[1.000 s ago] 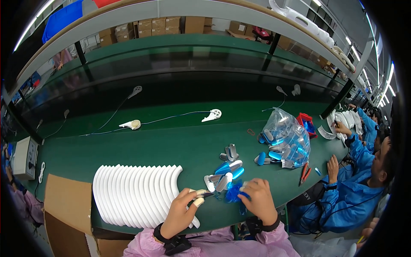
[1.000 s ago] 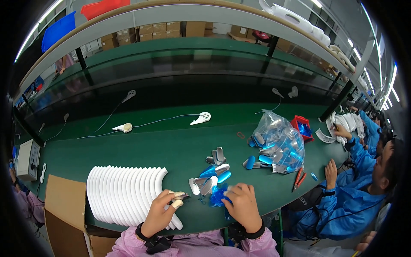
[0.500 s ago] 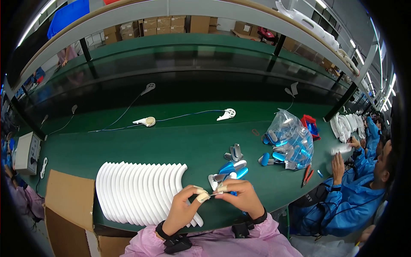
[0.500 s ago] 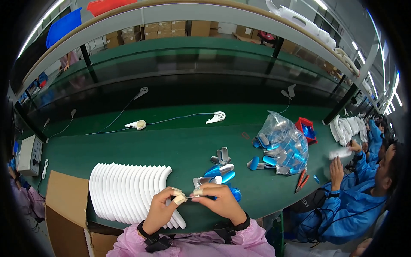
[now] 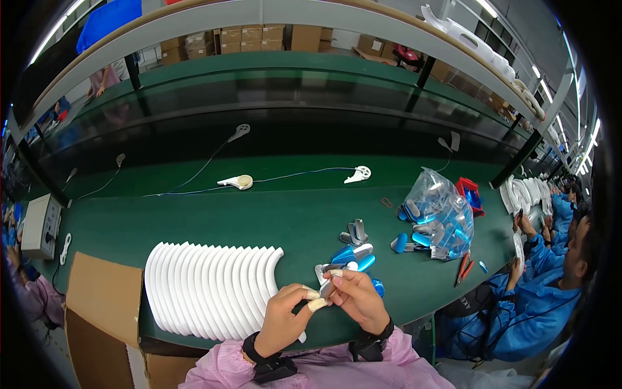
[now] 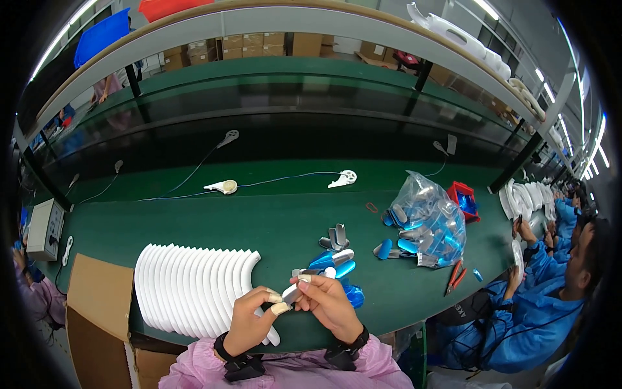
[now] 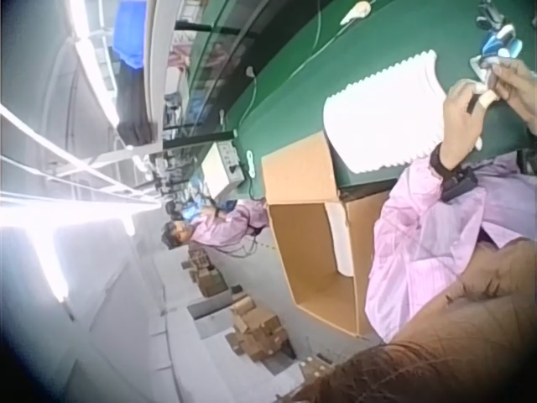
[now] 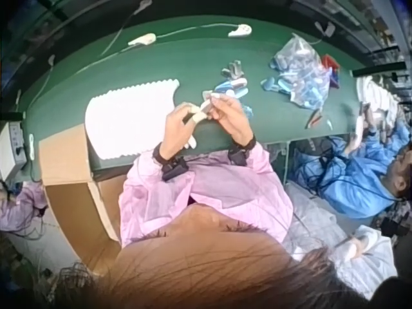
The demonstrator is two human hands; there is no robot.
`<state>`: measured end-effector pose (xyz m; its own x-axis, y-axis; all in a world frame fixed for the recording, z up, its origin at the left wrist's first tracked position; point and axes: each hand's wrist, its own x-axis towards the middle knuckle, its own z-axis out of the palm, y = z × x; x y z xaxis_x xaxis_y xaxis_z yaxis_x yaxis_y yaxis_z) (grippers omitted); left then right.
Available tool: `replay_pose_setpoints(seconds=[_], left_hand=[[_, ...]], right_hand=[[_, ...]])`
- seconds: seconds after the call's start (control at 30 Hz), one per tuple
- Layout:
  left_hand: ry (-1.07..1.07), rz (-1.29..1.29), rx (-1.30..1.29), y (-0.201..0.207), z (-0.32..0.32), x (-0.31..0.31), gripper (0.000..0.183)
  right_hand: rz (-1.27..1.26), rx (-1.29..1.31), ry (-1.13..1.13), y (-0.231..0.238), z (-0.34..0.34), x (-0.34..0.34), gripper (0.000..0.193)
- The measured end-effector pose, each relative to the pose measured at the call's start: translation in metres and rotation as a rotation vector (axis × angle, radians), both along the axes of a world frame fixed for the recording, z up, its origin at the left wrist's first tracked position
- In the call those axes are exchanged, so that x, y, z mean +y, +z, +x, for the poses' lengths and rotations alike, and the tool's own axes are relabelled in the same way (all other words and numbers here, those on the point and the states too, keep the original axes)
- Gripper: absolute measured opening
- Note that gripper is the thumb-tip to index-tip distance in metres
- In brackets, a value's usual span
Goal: Assembling, inspecting, and stacking white curved plastic components at a factory assembly line workstation.
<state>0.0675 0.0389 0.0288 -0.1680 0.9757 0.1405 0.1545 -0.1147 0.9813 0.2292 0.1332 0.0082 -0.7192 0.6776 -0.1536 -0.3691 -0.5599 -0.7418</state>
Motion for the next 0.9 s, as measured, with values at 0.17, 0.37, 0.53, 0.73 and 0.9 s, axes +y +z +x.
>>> replay_pose_setpoints(seconds=[0.17,0.37,0.53,0.73,0.9], left_hand=[[0.242,0.194,0.253,0.004,0.0,-0.001,0.011],[0.274,0.166,0.298,-0.001,-0.007,-0.001,0.027],[0.334,0.078,0.69,0.014,-0.005,-0.007,0.039],[0.27,0.2,0.376,0.018,0.006,-0.002,0.022],[0.322,0.23,0.383,0.01,0.006,-0.001,0.016]], right_hand=[[-0.202,0.059,-0.156,0.004,-0.006,-0.005,0.025],[-0.125,0.124,-0.245,0.004,0.001,-0.002,0.024],[-0.135,0.094,-0.254,0.004,0.0,-0.001,0.024],[0.039,-0.017,-0.299,0.009,-0.007,-0.014,0.022],[0.068,-0.056,-0.325,0.006,-0.013,-0.023,0.022]])
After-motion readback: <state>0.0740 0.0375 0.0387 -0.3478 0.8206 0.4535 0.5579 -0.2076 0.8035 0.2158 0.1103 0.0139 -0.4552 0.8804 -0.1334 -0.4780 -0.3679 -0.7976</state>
